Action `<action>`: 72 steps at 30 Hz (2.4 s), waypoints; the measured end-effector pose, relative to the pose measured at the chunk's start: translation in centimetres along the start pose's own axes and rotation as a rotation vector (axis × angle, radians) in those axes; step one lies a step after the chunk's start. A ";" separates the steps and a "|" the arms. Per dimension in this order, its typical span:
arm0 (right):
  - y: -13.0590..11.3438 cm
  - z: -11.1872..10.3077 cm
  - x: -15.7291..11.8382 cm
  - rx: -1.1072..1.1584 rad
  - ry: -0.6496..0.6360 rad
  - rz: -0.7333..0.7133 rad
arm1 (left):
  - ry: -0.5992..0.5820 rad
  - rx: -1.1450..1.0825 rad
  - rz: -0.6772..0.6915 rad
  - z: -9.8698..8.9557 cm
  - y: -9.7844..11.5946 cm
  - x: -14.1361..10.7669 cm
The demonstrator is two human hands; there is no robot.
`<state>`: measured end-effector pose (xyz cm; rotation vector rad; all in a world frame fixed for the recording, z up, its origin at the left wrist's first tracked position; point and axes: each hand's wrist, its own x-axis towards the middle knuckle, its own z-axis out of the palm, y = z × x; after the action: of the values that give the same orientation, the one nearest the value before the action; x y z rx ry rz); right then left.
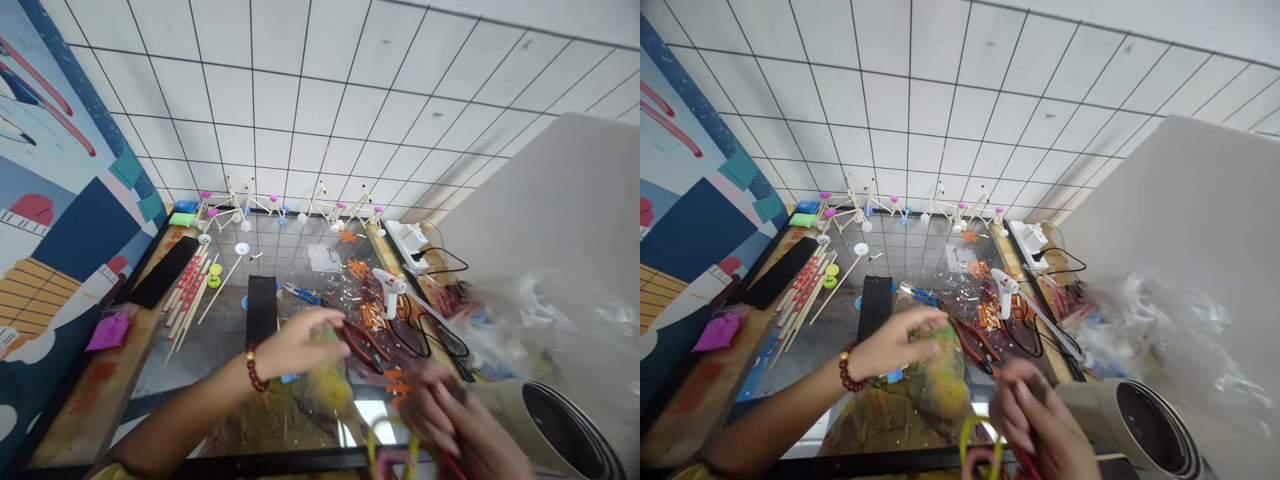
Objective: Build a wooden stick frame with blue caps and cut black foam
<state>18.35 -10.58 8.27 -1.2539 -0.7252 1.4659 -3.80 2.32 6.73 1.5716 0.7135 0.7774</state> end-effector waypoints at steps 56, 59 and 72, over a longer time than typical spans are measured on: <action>2.3 5.9 11.6 0.519 -0.774 0.081 | 0.686 0.775 0.009 -8.4 -1.3 -2.6; 2.3 5.2 11.9 0.600 -0.747 0.072 | 0.803 0.913 -0.084 -10.4 -2.4 -2.9; 4.5 4.9 11.8 0.443 -0.812 0.027 | 0.525 0.769 0.122 -3.2 1.0 -2.1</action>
<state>13.15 0.10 1.70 -0.3028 -0.8288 2.0341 -7.60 2.39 7.85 2.1280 1.4289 1.1013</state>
